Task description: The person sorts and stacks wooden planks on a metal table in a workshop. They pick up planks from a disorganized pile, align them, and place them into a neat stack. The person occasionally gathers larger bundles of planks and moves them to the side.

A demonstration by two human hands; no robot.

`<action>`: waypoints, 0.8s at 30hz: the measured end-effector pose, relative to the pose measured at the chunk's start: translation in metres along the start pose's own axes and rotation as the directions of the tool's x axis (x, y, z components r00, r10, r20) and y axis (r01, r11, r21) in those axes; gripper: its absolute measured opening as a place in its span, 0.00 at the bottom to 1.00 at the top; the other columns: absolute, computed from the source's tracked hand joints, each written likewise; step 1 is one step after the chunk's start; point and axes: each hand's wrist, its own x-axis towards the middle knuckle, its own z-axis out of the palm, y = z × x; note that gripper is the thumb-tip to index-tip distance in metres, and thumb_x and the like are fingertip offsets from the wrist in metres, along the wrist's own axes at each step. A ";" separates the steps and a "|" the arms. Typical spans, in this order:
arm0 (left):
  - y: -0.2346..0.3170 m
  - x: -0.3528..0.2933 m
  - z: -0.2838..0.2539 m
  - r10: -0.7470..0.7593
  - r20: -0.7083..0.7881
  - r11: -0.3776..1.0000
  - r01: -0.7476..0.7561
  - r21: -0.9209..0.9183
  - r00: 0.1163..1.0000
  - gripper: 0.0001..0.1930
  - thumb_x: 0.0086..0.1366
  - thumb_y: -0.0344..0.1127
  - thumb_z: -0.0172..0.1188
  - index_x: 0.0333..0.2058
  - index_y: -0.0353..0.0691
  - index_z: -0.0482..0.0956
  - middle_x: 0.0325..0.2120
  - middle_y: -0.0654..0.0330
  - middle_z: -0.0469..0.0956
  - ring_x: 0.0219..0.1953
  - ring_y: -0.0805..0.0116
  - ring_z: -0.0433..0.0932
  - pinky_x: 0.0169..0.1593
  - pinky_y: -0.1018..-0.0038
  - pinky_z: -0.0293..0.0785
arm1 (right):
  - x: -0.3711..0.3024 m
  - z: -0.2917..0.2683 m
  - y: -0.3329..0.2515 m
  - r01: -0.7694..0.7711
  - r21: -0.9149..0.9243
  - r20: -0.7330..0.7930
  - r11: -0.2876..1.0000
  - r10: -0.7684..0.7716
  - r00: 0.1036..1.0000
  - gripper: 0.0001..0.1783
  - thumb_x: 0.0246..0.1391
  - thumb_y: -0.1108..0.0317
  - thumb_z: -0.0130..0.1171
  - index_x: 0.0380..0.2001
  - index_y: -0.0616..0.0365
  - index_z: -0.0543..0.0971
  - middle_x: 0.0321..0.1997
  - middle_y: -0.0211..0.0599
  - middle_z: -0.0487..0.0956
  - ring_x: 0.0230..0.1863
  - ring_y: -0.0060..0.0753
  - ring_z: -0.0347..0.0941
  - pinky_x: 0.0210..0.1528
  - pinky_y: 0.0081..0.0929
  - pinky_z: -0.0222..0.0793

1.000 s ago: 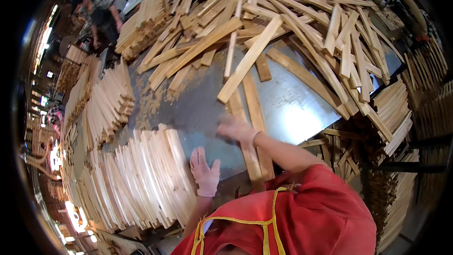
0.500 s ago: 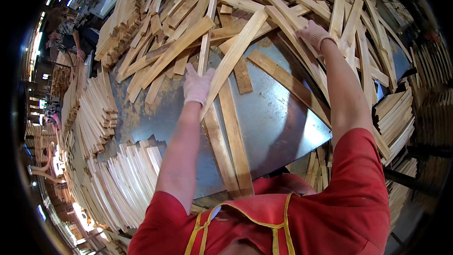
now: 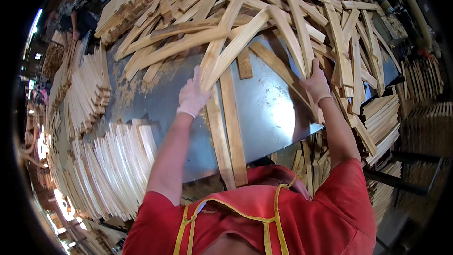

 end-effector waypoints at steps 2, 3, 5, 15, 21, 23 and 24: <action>0.003 -0.030 -0.041 0.048 0.127 0.918 0.006 -0.395 0.991 0.47 0.64 0.41 0.71 0.78 0.44 0.55 0.56 0.45 0.78 0.50 0.52 0.82 0.54 0.58 0.80 | -0.019 -0.004 -0.037 -0.120 0.529 0.188 0.840 0.022 0.982 0.47 0.56 0.69 0.69 0.77 0.55 0.60 0.50 0.51 0.82 0.49 0.45 0.84 0.50 0.40 0.84; -0.002 -0.046 -0.050 0.090 0.197 0.789 0.051 -0.613 0.976 0.47 0.64 0.39 0.70 0.78 0.44 0.55 0.55 0.46 0.78 0.47 0.55 0.82 0.50 0.59 0.80 | -0.038 0.006 -0.050 -0.144 0.760 0.217 0.634 -0.040 0.975 0.36 0.60 0.72 0.67 0.71 0.56 0.69 0.40 0.41 0.83 0.40 0.34 0.83 0.42 0.32 0.84; -0.021 -0.094 -0.049 0.275 0.235 0.183 0.189 -0.965 0.932 0.46 0.64 0.33 0.69 0.78 0.44 0.55 0.48 0.54 0.77 0.34 0.63 0.82 0.33 0.65 0.83 | -0.107 0.031 -0.087 -0.128 0.833 0.268 0.537 -0.190 0.944 0.37 0.63 0.70 0.67 0.73 0.56 0.65 0.43 0.40 0.82 0.38 0.33 0.81 0.42 0.29 0.82; -0.150 -0.387 0.103 0.016 0.291 -0.076 0.291 -0.954 0.957 0.48 0.67 0.29 0.67 0.79 0.40 0.48 0.67 0.52 0.71 0.65 0.65 0.73 0.65 0.67 0.73 | -0.368 0.232 -0.078 0.464 0.429 0.599 0.775 -0.629 0.496 0.61 0.61 0.41 0.66 0.79 0.66 0.45 0.61 0.67 0.77 0.59 0.63 0.79 0.64 0.44 0.75; -0.169 -0.411 0.098 -0.308 0.107 0.814 0.320 -0.484 0.945 0.36 0.71 0.41 0.62 0.74 0.38 0.62 0.66 0.43 0.70 0.65 0.47 0.74 0.66 0.59 0.72 | -0.321 0.238 -0.167 0.268 0.098 0.823 0.958 -0.230 0.519 0.62 0.62 0.36 0.60 0.73 0.82 0.46 0.42 0.62 0.86 0.48 0.59 0.85 0.52 0.44 0.78; -0.171 -0.376 0.052 -0.216 -0.114 0.923 0.165 -0.348 0.970 0.33 0.71 0.46 0.61 0.69 0.36 0.68 0.64 0.41 0.70 0.65 0.42 0.73 0.67 0.56 0.71 | -0.309 0.258 -0.165 0.332 -0.008 0.818 0.943 -0.186 0.545 0.61 0.62 0.37 0.59 0.70 0.87 0.47 0.40 0.61 0.86 0.47 0.59 0.85 0.51 0.43 0.78; -0.195 -0.352 0.062 -0.158 -0.298 0.964 0.082 -0.253 0.941 0.31 0.71 0.46 0.61 0.68 0.36 0.69 0.62 0.42 0.71 0.64 0.42 0.73 0.65 0.55 0.72 | -0.314 0.251 -0.179 0.347 -0.024 0.852 0.938 -0.163 0.498 0.58 0.63 0.40 0.59 0.67 0.88 0.50 0.40 0.61 0.86 0.48 0.59 0.85 0.52 0.43 0.78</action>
